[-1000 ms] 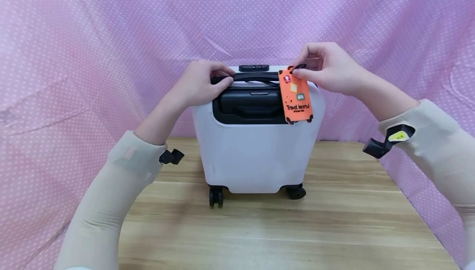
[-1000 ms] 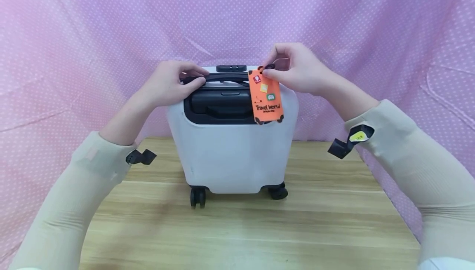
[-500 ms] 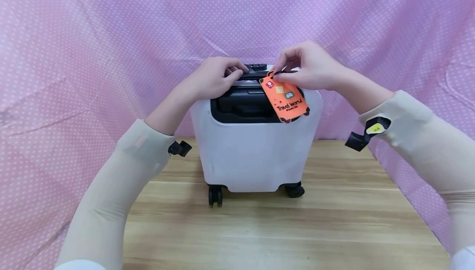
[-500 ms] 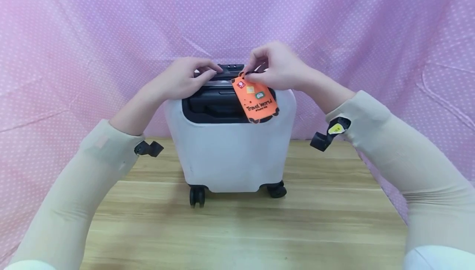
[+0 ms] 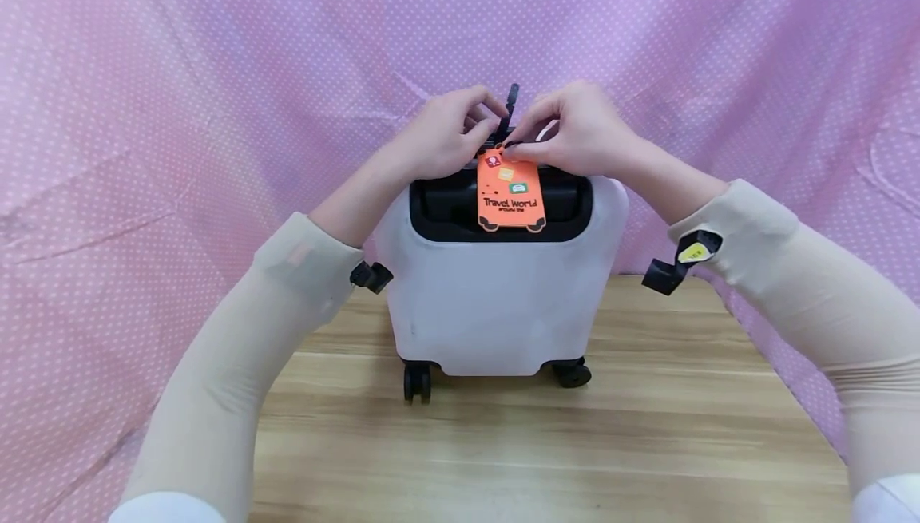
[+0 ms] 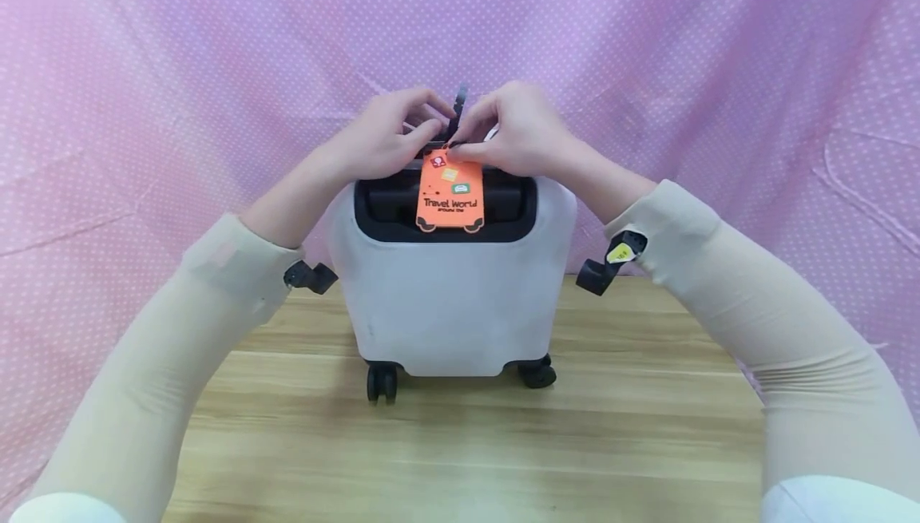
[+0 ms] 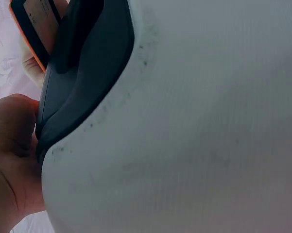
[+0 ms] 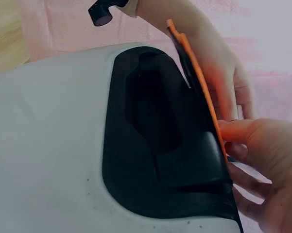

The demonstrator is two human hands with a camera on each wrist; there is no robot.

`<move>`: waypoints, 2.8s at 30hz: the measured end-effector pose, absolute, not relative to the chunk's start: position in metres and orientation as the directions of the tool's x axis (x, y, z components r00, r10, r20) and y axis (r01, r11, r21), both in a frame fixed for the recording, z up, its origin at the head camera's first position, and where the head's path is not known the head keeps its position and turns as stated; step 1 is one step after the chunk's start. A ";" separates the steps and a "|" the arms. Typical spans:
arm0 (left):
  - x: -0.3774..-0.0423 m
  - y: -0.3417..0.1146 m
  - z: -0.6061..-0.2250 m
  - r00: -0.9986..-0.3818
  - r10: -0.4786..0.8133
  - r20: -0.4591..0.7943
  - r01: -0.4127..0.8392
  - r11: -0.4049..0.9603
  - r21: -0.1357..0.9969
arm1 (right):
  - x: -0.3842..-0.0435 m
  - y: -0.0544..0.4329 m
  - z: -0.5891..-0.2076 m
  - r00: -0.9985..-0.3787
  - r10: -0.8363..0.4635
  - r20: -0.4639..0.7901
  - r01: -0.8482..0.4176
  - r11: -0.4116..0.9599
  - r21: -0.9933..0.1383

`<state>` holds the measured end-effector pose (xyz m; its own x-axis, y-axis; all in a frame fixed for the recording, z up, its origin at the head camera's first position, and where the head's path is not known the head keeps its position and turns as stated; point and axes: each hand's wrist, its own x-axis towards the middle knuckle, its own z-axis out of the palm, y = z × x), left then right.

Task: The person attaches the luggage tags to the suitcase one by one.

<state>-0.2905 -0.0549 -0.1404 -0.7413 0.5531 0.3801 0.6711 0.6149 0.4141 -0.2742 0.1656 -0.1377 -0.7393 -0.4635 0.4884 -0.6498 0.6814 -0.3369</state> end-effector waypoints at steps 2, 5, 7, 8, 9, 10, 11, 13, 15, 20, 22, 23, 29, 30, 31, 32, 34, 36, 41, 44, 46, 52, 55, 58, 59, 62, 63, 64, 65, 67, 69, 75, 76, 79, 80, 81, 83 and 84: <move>-0.292 -0.053 -0.141 -0.736 0.524 0.428 0.676 0.584 0.449 | -0.275 0.163 -0.140 -0.708 -0.477 0.521 -0.673 0.681 -0.290; -0.294 -0.050 -0.142 -0.724 0.487 0.488 0.690 0.531 0.493 | -0.277 0.161 -0.141 -0.655 -0.496 0.570 -0.711 0.661 -0.242; -0.294 -0.049 -0.142 -0.714 0.468 0.520 0.699 0.509 0.502 | -0.277 0.160 -0.142 -0.622 -0.510 0.595 -0.735 0.641 -0.219; -0.295 -0.049 -0.142 -0.705 0.461 0.539 0.708 0.495 0.503 | -0.276 0.160 -0.142 -0.605 -0.519 0.604 -0.750 0.625 -0.214; -0.295 -0.049 -0.143 -0.693 0.455 0.559 0.720 0.483 0.499 | -0.276 0.160 -0.142 -0.591 -0.527 0.611 -0.765 0.607 -0.216; -0.295 -0.049 -0.144 -0.677 0.450 0.583 0.734 0.470 0.489 | -0.275 0.161 -0.142 -0.578 -0.535 0.617 -0.779 0.587 -0.220; -0.295 -0.050 -0.145 -0.656 0.448 0.608 0.752 0.460 0.473 | -0.275 0.162 -0.143 -0.565 -0.543 0.622 -0.794 0.563 -0.230; -0.296 -0.051 -0.148 -0.599 0.454 0.660 0.794 0.446 0.414 | -0.277 0.165 -0.145 -0.544 -0.553 0.631 -0.820 0.511 -0.260; -0.297 -0.053 -0.150 -0.547 0.459 0.700 0.824 0.442 0.354 | -0.278 0.169 -0.147 -0.535 -0.551 0.640 -0.835 0.461 -0.300; -0.298 -0.055 -0.156 -0.493 0.490 0.719 0.833 0.504 0.228 | -0.282 0.174 -0.155 -0.545 -0.510 0.666 -0.836 0.389 -0.387; -0.297 -0.055 -0.157 -0.483 0.514 0.709 0.827 0.534 0.176 | -0.283 0.175 -0.159 -0.559 -0.483 0.674 -0.828 0.376 -0.417; -0.297 -0.055 -0.158 -0.478 0.526 0.703 0.824 0.547 0.151 | -0.283 0.175 -0.160 -0.566 -0.471 0.676 -0.823 0.371 -0.430; -0.297 -0.056 -0.158 -0.463 0.552 0.694 0.831 0.543 0.122 | -0.283 0.174 -0.164 -0.579 -0.452 0.679 -0.815 0.361 -0.454; -0.296 -0.056 -0.158 -0.462 0.551 0.695 0.832 0.540 0.125 | -0.283 0.174 -0.164 -0.580 -0.450 0.679 -0.813 0.365 -0.452; -0.296 -0.056 -0.158 -0.464 0.551 0.694 0.830 0.543 0.123 | -0.283 0.174 -0.164 -0.582 -0.448 0.679 -0.811 0.370 -0.453; -0.296 -0.057 -0.157 -0.462 0.552 0.695 0.830 0.545 0.119 | -0.283 0.173 -0.164 -0.586 -0.445 0.678 -0.809 0.370 -0.457; -0.295 -0.057 -0.158 -0.459 0.554 0.695 0.830 0.546 0.114 | -0.283 0.173 -0.163 -0.597 -0.435 0.674 -0.801 0.369 -0.472; -0.296 -0.057 -0.158 -0.453 0.557 0.696 0.832 0.545 0.106 | -0.284 0.173 -0.163 -0.612 -0.425 0.667 -0.790 0.363 -0.494; -0.298 -0.055 -0.159 -0.441 0.557 0.703 0.851 0.508 0.132 | -0.285 0.176 -0.163 -0.625 -0.419 0.658 -0.780 0.362 -0.510; -0.299 -0.055 -0.160 -0.440 0.547 0.712 0.863 0.477 0.167 | -0.286 0.176 -0.161 -0.622 -0.426 0.657 -0.783 0.363 -0.506; -0.300 -0.056 -0.159 -0.452 0.537 0.712 0.864 0.463 0.199 | -0.287 0.176 -0.159 -0.628 -0.429 0.649 -0.778 0.365 -0.512; -0.298 -0.061 -0.157 -0.548 0.518 0.657 0.836 0.381 0.396 | -0.288 0.173 -0.147 -0.652 -0.475 0.591 -0.758 0.394 -0.520; -0.297 -0.061 -0.158 -0.576 0.503 0.644 0.817 0.316 0.483 | -0.287 0.171 -0.142 -0.639 -0.512 0.574 -0.769 0.412 -0.488; -0.297 -0.061 -0.159 -0.582 0.491 0.648 0.810 0.277 0.518 | -0.288 0.169 -0.142 -0.615 -0.533 0.582 -0.789 0.415 -0.453; -0.297 -0.062 -0.159 -0.588 0.490 0.644 0.805 0.271 0.528 | -0.288 0.169 -0.142 -0.610 -0.534 0.585 -0.792 0.412 -0.450; -0.298 -0.063 -0.159 -0.593 0.495 0.635 0.801 0.278 0.531 | -0.290 0.169 -0.144 -0.595 -0.535 0.600 -0.804 0.391 -0.448; -0.298 -0.063 -0.159 -0.592 0.497 0.634 0.801 0.282 0.527 | -0.290 0.169 -0.145 -0.591 -0.534 0.605 -0.807 0.384 -0.449; -0.298 -0.063 -0.159 -0.591 0.499 0.633 0.803 0.288 0.523 | -0.291 0.169 -0.145 -0.585 -0.534 0.611 -0.811 0.379 -0.445; -0.297 -0.063 -0.159 -0.591 0.500 0.633 0.803 0.289 0.522 | -0.291 0.169 -0.146 -0.578 -0.534 0.617 -0.816 0.375 -0.440; -0.297 -0.063 -0.158 -0.589 0.500 0.634 0.804 0.288 0.520 | -0.291 0.168 -0.146 -0.565 -0.531 0.632 -0.825 0.370 -0.427; -0.296 -0.063 -0.158 -0.592 0.495 0.636 0.802 0.282 0.527 | -0.291 0.167 -0.147 -0.558 -0.519 0.648 -0.830 0.368 -0.419; -0.296 -0.061 -0.159 -0.616 0.479 0.625 0.781 0.266 0.565 | -0.289 0.168 -0.156 -0.490 -0.487 0.723 -0.871 0.311 -0.381; -0.295 -0.061 -0.158 -0.618 0.480 0.623 0.779 0.267 0.567 | -0.288 0.169 -0.158 -0.463 -0.487 0.740 -0.885 0.298 -0.357; -0.294 -0.060 -0.157 -0.619 0.489 0.615 0.777 0.261 0.574 | -0.284 0.172 -0.161 -0.368 -0.500 0.784 -0.927 0.265 -0.267; -0.294 -0.060 -0.157 -0.620 0.490 0.612 0.775 0.260 0.576 | -0.283 0.173 -0.162 -0.346 -0.500 0.794 -0.935 0.253 -0.247; -0.294 -0.060 -0.157 -0.624 0.491 0.608 0.770 0.257 0.584 | -0.282 0.173 -0.163 -0.327 -0.501 0.801 -0.942 0.244 -0.232; -0.292 -0.060 -0.157 -0.632 0.491 0.600 0.762 0.250 0.598 | -0.280 0.172 -0.163 -0.301 -0.502 0.811 -0.949 0.242 -0.203; -0.292 -0.061 -0.157 -0.638 0.489 0.595 0.755 0.244 0.609 | -0.279 0.171 -0.164 -0.294 -0.499 0.815 -0.950 0.246 -0.192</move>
